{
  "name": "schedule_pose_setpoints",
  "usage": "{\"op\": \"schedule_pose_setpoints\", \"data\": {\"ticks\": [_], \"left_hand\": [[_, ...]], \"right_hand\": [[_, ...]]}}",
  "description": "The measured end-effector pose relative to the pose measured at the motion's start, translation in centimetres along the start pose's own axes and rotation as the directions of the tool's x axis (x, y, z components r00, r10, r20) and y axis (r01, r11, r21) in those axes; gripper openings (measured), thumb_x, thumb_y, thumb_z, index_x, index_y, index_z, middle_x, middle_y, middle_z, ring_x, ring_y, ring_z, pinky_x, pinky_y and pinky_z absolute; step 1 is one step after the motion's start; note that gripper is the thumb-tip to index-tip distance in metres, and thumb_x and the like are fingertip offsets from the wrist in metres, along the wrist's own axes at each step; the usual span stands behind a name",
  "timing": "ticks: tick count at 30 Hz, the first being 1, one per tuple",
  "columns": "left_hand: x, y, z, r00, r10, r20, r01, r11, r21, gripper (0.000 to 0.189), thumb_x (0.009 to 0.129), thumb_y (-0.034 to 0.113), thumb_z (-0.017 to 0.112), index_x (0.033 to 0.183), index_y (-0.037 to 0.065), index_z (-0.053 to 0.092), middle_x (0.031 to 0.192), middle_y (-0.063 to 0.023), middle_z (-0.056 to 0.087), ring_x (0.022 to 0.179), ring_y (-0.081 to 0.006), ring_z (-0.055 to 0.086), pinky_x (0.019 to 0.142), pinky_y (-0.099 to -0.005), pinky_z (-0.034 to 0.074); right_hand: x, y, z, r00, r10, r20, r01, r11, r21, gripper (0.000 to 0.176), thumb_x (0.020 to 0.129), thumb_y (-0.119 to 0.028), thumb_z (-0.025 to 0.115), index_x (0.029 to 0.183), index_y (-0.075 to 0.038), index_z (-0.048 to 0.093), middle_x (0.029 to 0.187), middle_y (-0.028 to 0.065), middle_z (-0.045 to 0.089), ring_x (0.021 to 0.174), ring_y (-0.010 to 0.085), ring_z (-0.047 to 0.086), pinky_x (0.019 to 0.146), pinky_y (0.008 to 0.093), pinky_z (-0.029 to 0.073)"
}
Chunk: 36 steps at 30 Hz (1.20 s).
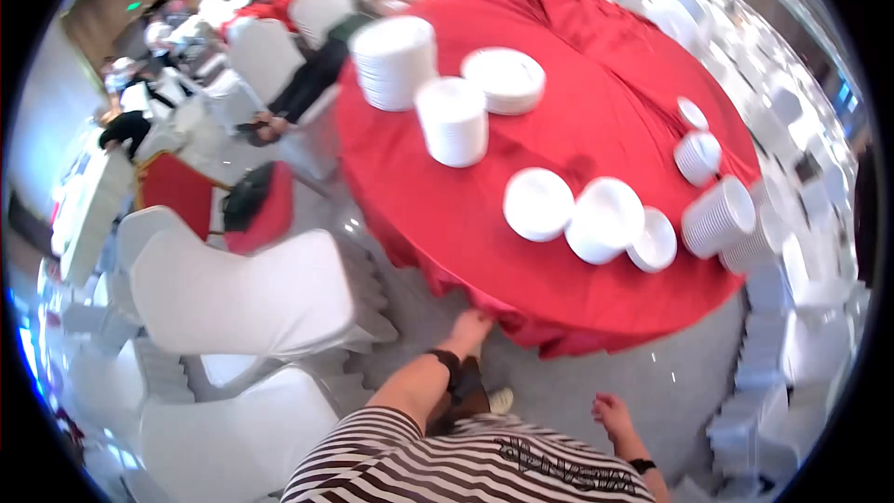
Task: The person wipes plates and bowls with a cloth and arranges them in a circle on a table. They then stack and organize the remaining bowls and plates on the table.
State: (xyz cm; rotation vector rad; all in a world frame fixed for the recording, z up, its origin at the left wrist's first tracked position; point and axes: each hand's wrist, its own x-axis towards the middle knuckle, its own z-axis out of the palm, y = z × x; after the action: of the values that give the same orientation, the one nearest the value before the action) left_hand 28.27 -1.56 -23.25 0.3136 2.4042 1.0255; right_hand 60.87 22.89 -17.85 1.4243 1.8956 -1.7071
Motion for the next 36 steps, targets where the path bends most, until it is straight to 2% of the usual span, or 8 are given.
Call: {"op": "schedule_pose_setpoints", "data": {"ticks": [7,12,18,22,25,28,34,36], "left_hand": [[-6.3,-1.5,-3.9,0.980,0.056,0.192,-0.005,0.967,-0.256,0.023,0.082,0.024,0.057,0.091,0.004,0.064,0.081,-0.0074,0.064,0.074,-0.0165,0.059,0.068,-0.0299,0.046],[-7.6,-4.7,-5.7,0.936,0.080,0.344,-0.031,0.989,-0.145,0.026,0.084,0.027,0.057,0.098,0.005,0.062,0.083,-0.0054,0.063,0.076,-0.0133,0.057,0.068,-0.0278,0.046],[-7.5,-5.5,-6.0,0.909,0.004,0.418,0.053,0.991,-0.125,0.028,0.083,0.028,0.058,0.100,0.006,0.060,0.088,-0.0079,0.062,0.079,-0.0171,0.058,0.071,-0.0307,0.047],[-6.4,-4.8,-4.2,0.820,0.109,0.562,-0.095,0.994,-0.053,0.035,0.082,0.032,0.059,0.105,0.005,0.058,0.095,-0.0120,0.062,0.090,-0.0238,0.059,0.079,-0.0339,0.046],[-5.2,-3.7,-1.1,0.634,0.177,0.753,-0.226,0.973,-0.039,0.052,0.079,0.036,0.061,0.119,0.004,0.050,0.112,-0.0189,0.056,0.106,-0.0307,0.053,0.089,-0.0371,0.042],[-6.5,1.7,0.1,0.565,0.326,0.758,-0.461,0.886,-0.038,0.072,0.075,0.038,0.065,0.131,0.003,0.036,0.126,-0.0234,0.044,0.118,-0.0335,0.043,0.095,-0.0388,0.038],[-6.4,7.1,7.5,0.577,0.679,0.453,-0.637,0.722,-0.270,0.073,0.071,0.038,0.067,0.130,0.005,0.038,0.123,-0.0245,0.046,0.114,-0.0348,0.046,0.091,-0.0406,0.041],[-6.9,11.0,6.2,0.694,0.433,0.575,-0.405,0.895,-0.185,0.049,0.074,0.033,0.062,0.114,0.007,0.052,0.105,-0.0226,0.058,0.097,-0.0346,0.057,0.080,-0.0416,0.046]], "right_hand": [[8.1,-2.4,5.7,0.992,0.118,0.049,-0.127,0.962,0.241,0.066,0.075,-0.011,0.064,0.130,-0.009,0.027,0.115,0.0123,0.046,0.091,0.0283,0.053,0.069,0.0446,0.048],[14.2,-5.6,10.2,0.994,0.104,-0.032,-0.083,0.914,0.396,0.045,0.074,-0.014,0.063,0.113,-0.014,0.040,0.098,0.0085,0.050,0.077,0.0249,0.051,0.065,0.0448,0.043],[16.8,-3.8,10.9,0.941,0.173,-0.291,-0.022,0.888,0.460,0.027,0.076,-0.013,0.056,0.102,-0.014,0.051,0.080,0.0060,0.054,0.069,0.0187,0.050,0.059,0.0381,0.039],[15.3,-0.3,9.2,0.945,-0.219,-0.245,0.238,0.970,0.053,0.026,0.068,-0.009,0.058,0.094,-0.009,0.055,0.080,0.0059,0.056,0.075,0.0194,0.053,0.063,0.0368,0.041],[7.7,-4.9,5.9,0.991,-0.133,-0.007,0.131,0.965,0.227,0.031,0.066,-0.012,0.057,0.096,-0.008,0.057,0.085,0.0064,0.060,0.084,0.0223,0.056,0.074,0.0404,0.043],[3.5,-6.8,3.9,0.891,-0.320,0.322,-0.087,0.575,0.814,0.035,0.067,-0.018,0.055,0.101,-0.009,0.059,0.096,0.0080,0.063,0.093,0.0258,0.056,0.088,0.0460,0.039],[-3.6,-15.0,4.6,0.827,-0.457,0.328,-0.159,0.369,0.916,0.031,0.070,-0.021,0.052,0.096,-0.008,0.062,0.102,0.0086,0.064,0.109,0.0287,0.052,0.098,0.0525,0.030],[-2.6,-14.2,4.7,0.808,-0.520,0.277,-0.149,0.274,0.950,0.022,0.072,-0.020,0.051,0.086,-0.009,0.064,0.099,0.0075,0.064,0.112,0.0285,0.051,0.099,0.0538,0.030]]}}
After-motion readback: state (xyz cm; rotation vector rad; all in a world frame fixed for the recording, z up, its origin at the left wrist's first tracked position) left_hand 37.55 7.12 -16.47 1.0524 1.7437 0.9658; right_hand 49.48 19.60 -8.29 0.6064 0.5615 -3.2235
